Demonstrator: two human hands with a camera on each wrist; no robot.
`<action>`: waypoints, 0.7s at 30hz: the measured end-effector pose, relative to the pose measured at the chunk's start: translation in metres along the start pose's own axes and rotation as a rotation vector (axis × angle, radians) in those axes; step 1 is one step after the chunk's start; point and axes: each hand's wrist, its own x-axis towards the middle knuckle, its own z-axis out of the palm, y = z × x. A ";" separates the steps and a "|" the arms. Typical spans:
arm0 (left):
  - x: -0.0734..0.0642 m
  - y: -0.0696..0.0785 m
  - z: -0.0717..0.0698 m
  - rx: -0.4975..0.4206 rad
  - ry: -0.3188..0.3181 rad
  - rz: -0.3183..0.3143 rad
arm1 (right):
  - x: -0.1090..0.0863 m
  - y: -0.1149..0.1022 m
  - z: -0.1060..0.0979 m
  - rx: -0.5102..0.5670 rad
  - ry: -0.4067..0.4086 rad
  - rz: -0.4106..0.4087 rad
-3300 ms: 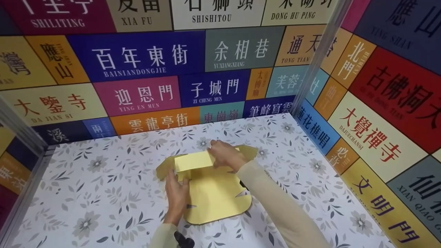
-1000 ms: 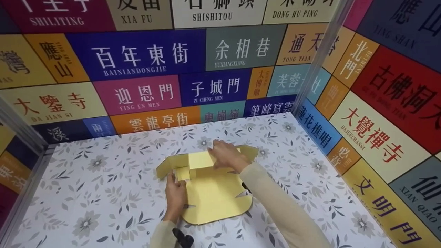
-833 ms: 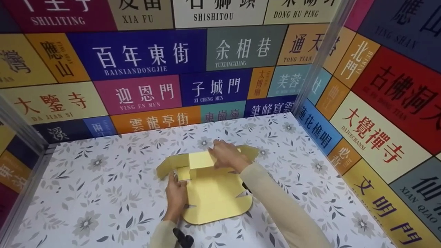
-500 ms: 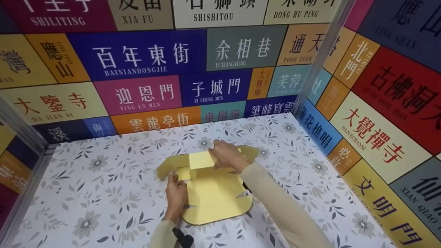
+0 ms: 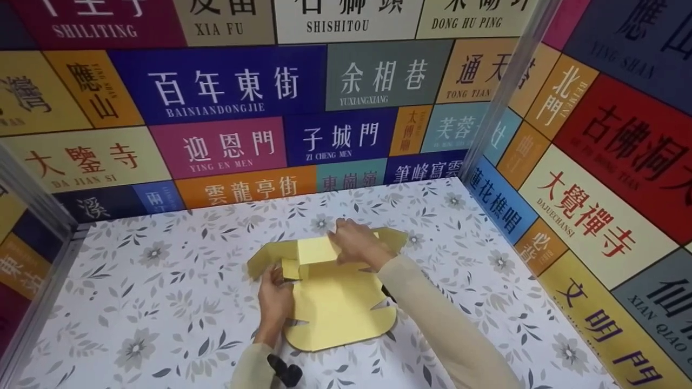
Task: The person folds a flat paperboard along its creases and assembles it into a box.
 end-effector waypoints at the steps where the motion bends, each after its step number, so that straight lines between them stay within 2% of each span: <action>1: 0.000 0.002 0.000 -0.015 -0.016 0.004 | 0.000 0.000 0.000 0.007 0.001 0.001; 8: -0.001 0.011 0.001 -0.077 -0.150 0.033 | -0.001 0.000 0.000 0.018 0.014 -0.003; 12: -0.001 0.013 0.004 -0.074 -0.190 0.049 | -0.001 0.001 0.000 -0.015 0.011 -0.001; 21: -0.002 0.015 0.010 -0.009 -0.175 0.032 | 0.001 0.001 0.002 -0.030 0.007 -0.005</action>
